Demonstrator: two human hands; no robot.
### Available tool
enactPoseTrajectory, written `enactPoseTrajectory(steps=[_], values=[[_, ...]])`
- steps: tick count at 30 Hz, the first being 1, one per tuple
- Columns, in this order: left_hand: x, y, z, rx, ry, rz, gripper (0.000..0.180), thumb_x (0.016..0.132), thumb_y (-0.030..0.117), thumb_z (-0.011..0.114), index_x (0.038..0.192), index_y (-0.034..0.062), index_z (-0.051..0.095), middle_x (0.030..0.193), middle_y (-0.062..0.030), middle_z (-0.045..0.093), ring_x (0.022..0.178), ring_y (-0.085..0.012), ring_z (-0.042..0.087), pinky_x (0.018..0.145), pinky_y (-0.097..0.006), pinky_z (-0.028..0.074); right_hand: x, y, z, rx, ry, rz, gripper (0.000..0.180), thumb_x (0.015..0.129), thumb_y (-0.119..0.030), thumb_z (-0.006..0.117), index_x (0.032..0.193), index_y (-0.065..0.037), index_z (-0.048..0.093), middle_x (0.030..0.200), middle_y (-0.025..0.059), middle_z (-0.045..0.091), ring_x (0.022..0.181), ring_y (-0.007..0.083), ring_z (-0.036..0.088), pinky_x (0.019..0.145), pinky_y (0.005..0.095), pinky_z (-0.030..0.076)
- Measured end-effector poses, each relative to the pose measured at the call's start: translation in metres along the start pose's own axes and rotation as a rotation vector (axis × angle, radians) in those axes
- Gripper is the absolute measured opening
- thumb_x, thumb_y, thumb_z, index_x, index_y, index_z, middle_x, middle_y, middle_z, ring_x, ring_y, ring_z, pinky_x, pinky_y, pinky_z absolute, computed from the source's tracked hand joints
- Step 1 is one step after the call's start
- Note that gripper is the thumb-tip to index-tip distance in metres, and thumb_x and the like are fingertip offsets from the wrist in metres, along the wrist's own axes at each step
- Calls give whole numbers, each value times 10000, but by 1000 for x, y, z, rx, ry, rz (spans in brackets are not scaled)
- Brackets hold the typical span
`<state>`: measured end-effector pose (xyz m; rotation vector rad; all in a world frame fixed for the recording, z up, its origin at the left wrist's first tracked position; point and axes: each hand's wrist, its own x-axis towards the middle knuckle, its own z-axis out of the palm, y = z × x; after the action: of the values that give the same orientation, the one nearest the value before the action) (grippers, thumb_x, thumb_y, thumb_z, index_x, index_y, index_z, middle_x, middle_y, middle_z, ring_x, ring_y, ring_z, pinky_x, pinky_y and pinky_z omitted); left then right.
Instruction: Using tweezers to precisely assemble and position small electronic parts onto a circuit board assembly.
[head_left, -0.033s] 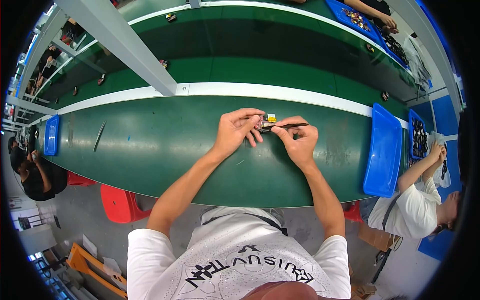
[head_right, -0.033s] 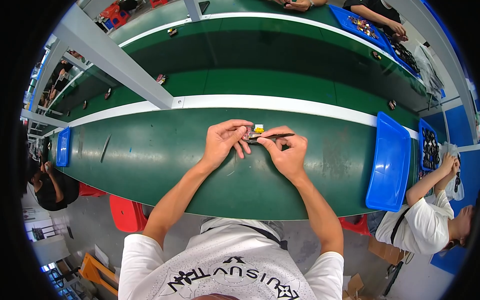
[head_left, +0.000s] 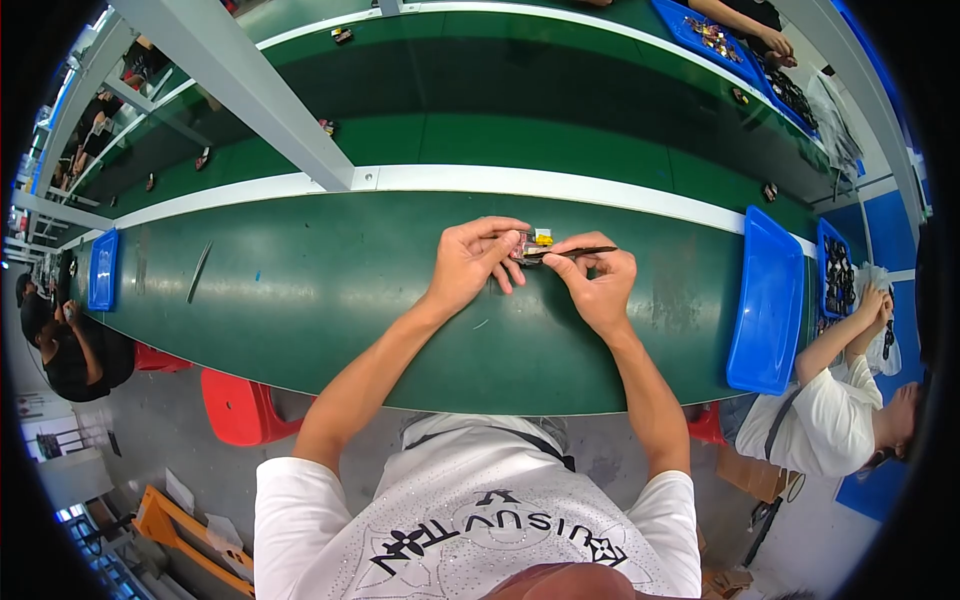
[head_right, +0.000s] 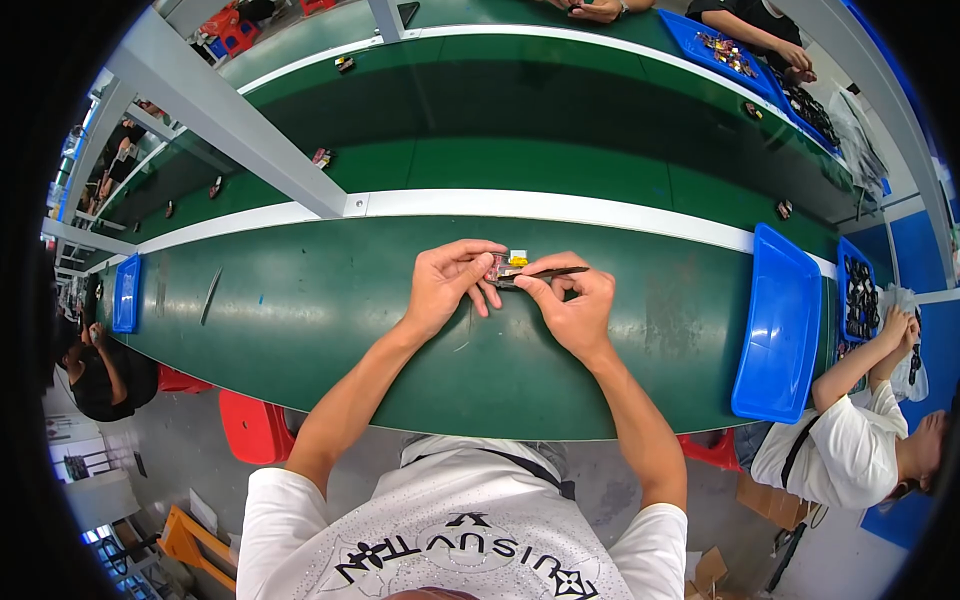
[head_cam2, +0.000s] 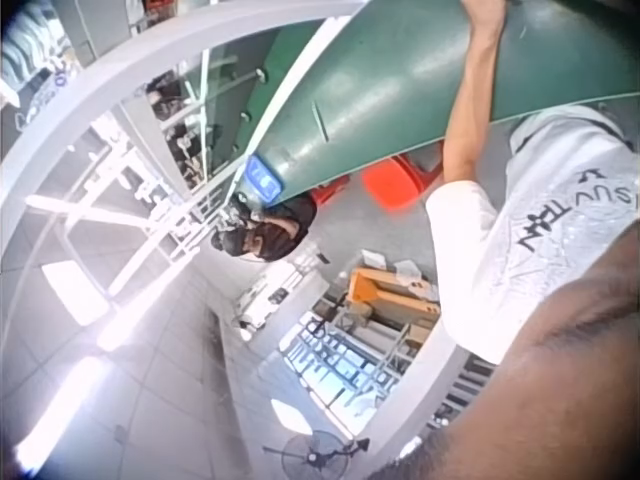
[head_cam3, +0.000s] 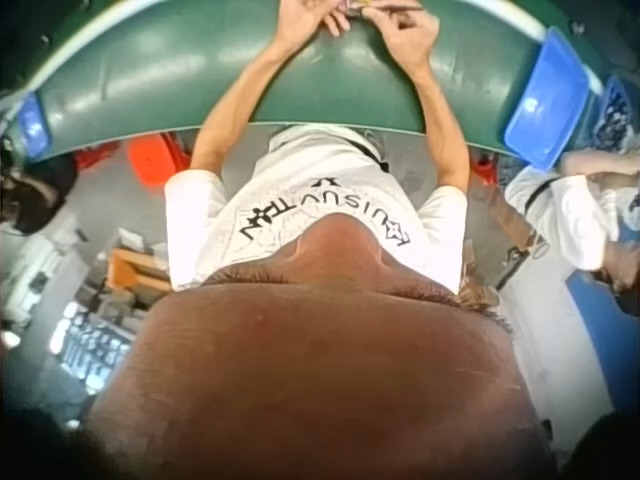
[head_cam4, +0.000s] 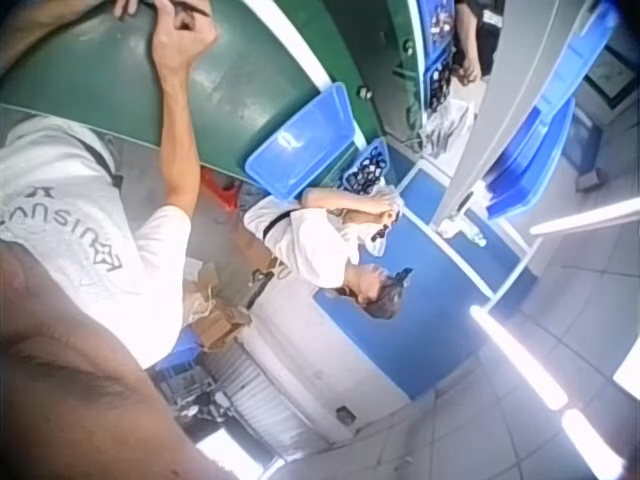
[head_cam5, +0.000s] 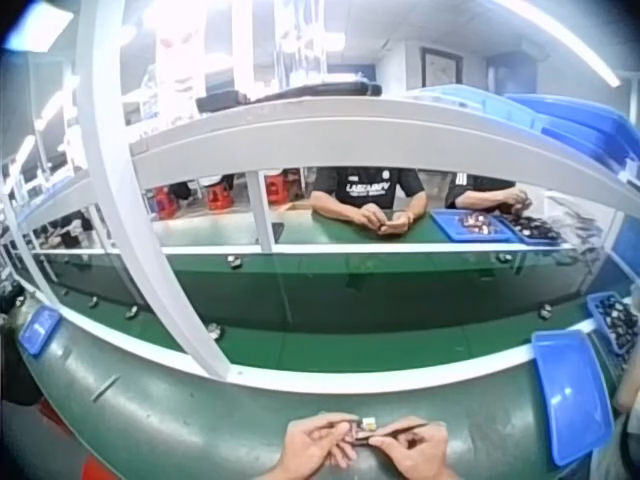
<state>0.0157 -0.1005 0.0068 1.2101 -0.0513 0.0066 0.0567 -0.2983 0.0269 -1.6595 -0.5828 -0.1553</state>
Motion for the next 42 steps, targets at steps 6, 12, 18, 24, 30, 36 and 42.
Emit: enactPoseTrajectory(steps=[6, 12, 18, 24, 30, 36, 42], values=[[-1, -2, -2, -20, -1, -23, 243, 1020, 84, 598, 1162, -101, 662, 903, -178, 704, 606, -213, 709, 484, -268, 555, -2, -1, -3, -59, -89, 13, 112, 815, 50, 810, 893, 41, 730, 821, 34, 690, 526, 2, 439, 473, 191, 307], [0, -1, -1, -1, 51, -16, 241, 1020, 90, 596, 1140, -107, 669, 861, -170, 707, 597, -213, 706, 486, -266, 551, -1, -3, 2, -80, 22, -43, 129, 804, 8, 830, 898, 9, 741, 754, 17, 694, 479, 3, 421, 448, 201, 295], [0, -1, -1, 4, 87, -6, 250, 1025, 98, 592, 1139, -112, 668, 862, -168, 707, 599, -210, 706, 494, -265, 556, -1, -6, -1, -29, 40, -55, 125, 798, 8, 827, 886, 8, 738, 770, 24, 707, 472, 11, 441, 451, 201, 305], [0, 0, 0, -3, 87, -8, 242, 1025, 92, 588, 1135, -110, 664, 847, -161, 702, 603, -199, 703, 505, -266, 564, -4, -6, 4, -117, 13, -112, 134, 786, -7, 836, 887, -18, 749, 761, 31, 712, 444, 28, 434, 441, 214, 303], [0, -2, 0, -2, 89, -2, 232, 1024, 85, 586, 1131, -106, 660, 828, -152, 699, 606, -188, 699, 509, -267, 565, -3, -6, 6, -183, -5, -164, 146, 776, -13, 840, 895, -27, 756, 747, 39, 715, 427, 38, 421, 430, 223, 303], [0, -3, 2, 12, 86, -3, 229, 1023, 82, 587, 1142, -101, 656, 824, -151, 698, 610, -188, 700, 509, -271, 563, -4, -8, 4, -213, -38, -139, 111, 801, 4, 826, 885, 7, 754, 802, 42, 740, 464, 19, 450, 456, 204, 324], [-1, -3, 3, 24, 79, 3, 225, 1025, 85, 587, 1143, -94, 655, 828, -149, 700, 615, -186, 700, 508, -271, 563, -4, -9, 4, -247, -51, -173, 103, 794, 7, 824, 868, -11, 755, 759, 30, 738, 448, 25, 443, 452, 207, 325]])
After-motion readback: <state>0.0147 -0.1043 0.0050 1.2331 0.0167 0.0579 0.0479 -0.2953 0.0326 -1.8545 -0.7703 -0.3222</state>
